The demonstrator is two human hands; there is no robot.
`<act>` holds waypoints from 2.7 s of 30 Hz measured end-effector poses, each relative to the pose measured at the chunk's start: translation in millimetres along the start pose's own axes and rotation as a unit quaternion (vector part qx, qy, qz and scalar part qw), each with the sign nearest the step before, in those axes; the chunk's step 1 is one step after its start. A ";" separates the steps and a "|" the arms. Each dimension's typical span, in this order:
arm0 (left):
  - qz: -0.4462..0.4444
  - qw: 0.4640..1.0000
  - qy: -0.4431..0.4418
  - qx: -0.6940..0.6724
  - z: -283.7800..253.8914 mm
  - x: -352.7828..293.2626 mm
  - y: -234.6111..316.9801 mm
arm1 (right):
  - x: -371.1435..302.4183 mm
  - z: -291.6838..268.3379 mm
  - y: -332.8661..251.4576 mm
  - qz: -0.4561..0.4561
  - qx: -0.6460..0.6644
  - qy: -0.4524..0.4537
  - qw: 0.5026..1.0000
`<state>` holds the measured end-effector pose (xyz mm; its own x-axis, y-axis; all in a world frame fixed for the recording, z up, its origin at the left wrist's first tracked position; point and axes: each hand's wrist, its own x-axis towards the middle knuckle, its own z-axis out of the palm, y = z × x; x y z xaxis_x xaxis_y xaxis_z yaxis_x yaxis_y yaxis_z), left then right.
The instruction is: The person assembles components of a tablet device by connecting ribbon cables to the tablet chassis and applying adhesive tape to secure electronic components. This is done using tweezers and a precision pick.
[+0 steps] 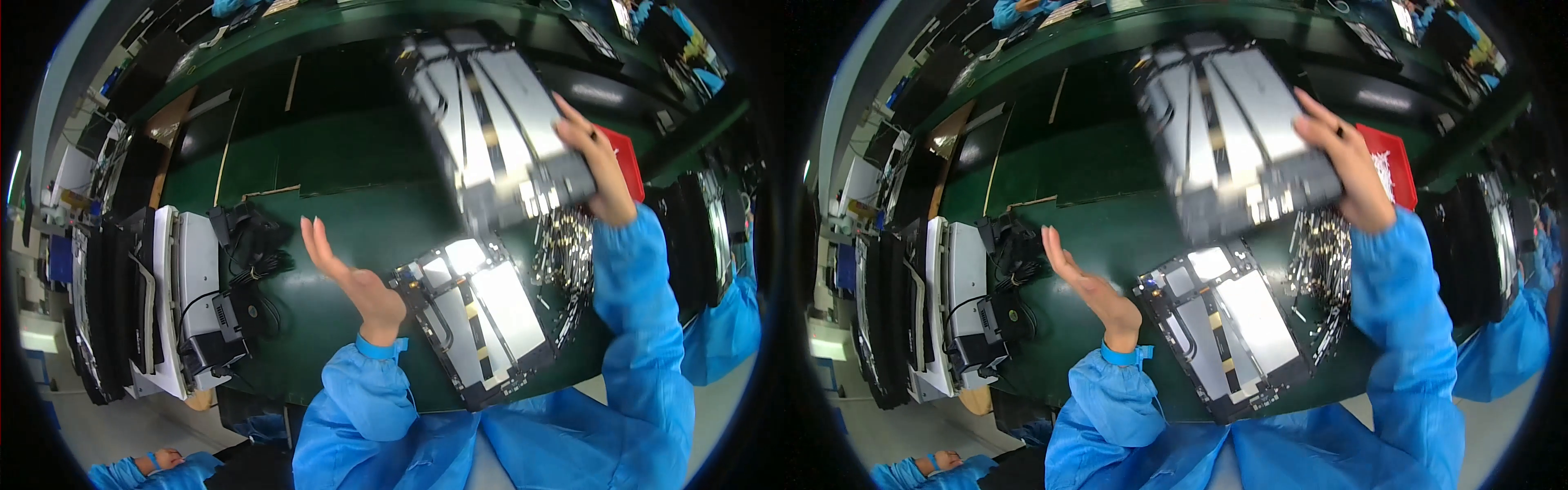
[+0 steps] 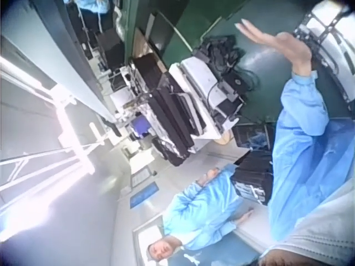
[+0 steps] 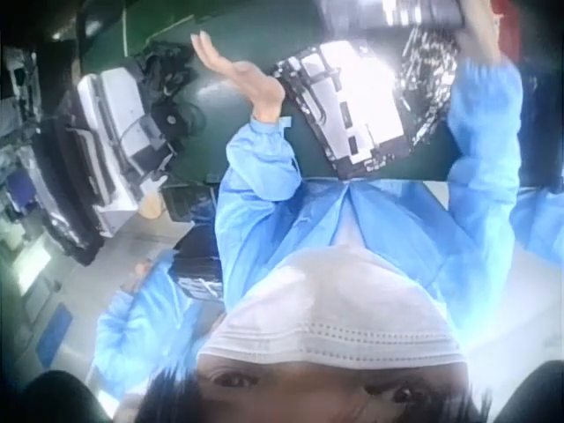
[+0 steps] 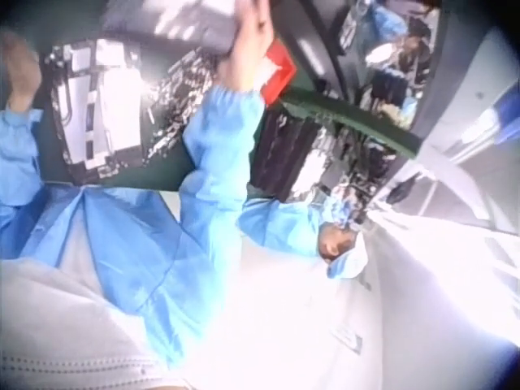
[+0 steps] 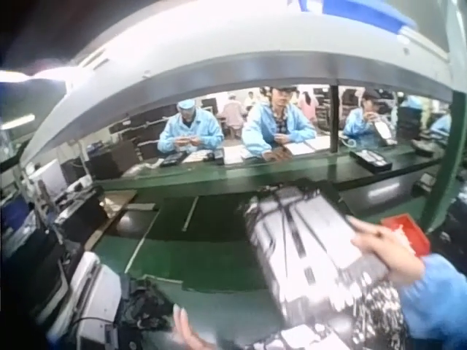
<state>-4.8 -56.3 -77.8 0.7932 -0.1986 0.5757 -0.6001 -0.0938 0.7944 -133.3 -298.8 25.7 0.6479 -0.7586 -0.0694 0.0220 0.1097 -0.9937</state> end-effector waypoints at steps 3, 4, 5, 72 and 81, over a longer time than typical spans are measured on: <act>0.002 1.000 -0.007 0.011 2.9 -1.7 -11.1 | 94.2 -20.7 7.6 -0.030 0.001 0.003 1.000; 0.002 1.000 -0.001 0.010 3.8 1.4 -13.1 | 120.9 -23.6 12.9 -0.034 0.009 0.024 0.999; 0.024 0.999 -0.006 0.024 -0.5 5.0 -10.7 | 144.7 -20.7 16.0 -0.037 0.018 0.038 0.998; -0.577 0.691 -0.162 -0.404 -116.5 -170.4 103.6 | -221.0 17.5 84.7 0.016 -0.222 -0.170 0.960; -0.356 0.890 -0.195 -0.207 -86.1 -167.9 80.0 | -217.1 39.2 103.2 -0.107 -0.339 -0.205 0.912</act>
<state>-177.0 53.5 -94.2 0.8119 -0.5643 -0.1498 0.1946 0.0197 0.9807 -241.8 -97.6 -58.3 0.9172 -0.3970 0.0330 -0.2047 -0.5409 -0.8158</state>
